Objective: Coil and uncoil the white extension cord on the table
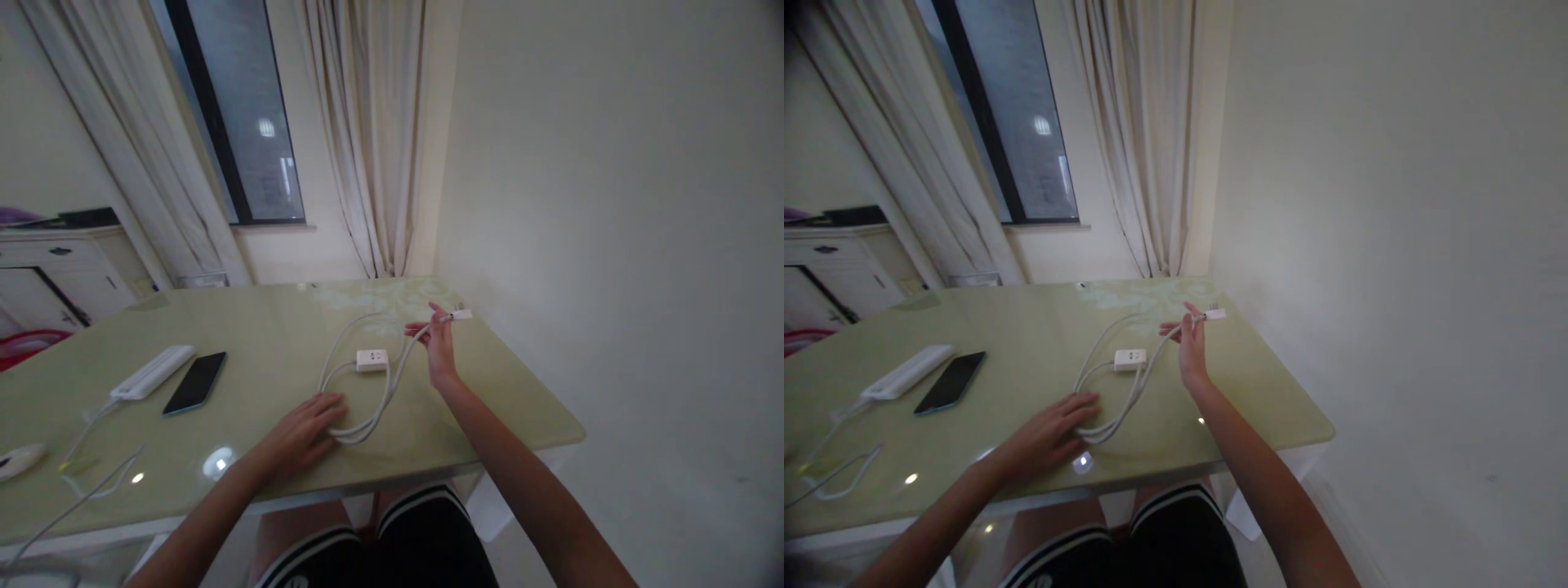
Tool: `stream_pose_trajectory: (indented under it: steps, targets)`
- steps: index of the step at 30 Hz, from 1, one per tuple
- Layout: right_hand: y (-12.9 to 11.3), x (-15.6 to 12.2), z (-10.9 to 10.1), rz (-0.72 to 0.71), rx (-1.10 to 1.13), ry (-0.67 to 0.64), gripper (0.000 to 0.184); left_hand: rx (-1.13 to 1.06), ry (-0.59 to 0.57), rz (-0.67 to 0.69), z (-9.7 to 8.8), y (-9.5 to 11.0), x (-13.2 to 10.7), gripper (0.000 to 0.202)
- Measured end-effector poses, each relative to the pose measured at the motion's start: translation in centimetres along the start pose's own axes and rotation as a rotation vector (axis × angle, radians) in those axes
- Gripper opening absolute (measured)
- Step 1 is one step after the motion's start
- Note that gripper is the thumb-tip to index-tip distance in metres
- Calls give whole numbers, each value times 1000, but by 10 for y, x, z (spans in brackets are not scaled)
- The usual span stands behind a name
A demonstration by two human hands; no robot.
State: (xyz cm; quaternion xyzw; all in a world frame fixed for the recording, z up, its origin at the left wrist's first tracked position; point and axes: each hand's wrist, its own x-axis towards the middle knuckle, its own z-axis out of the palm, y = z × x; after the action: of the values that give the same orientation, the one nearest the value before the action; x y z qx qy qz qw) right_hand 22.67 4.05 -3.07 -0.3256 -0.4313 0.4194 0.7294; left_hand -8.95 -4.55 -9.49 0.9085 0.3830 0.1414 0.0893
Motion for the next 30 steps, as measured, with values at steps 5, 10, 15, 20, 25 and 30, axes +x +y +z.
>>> stream_pose_trajectory:
  steps: [5,10,15,20,25,30]
  targets:
    - [-26,25,3,-177,59,92,58,-256,136,-113,-19,-7,9,33]
    - [-49,43,-4,-213,18,143,55,-688,294,-249,-42,-3,26,41]
    - [-63,50,-5,-246,-18,175,56,-1199,390,-352,-38,12,46,48]
    - [-66,56,-11,-272,-18,235,55,-1225,559,-269,-44,22,50,44]
    - [-69,61,-16,-302,-71,252,53,-528,639,-169,-75,27,46,45]
    - [-87,77,-23,-404,-91,351,48,-469,921,-260,-124,37,54,47]
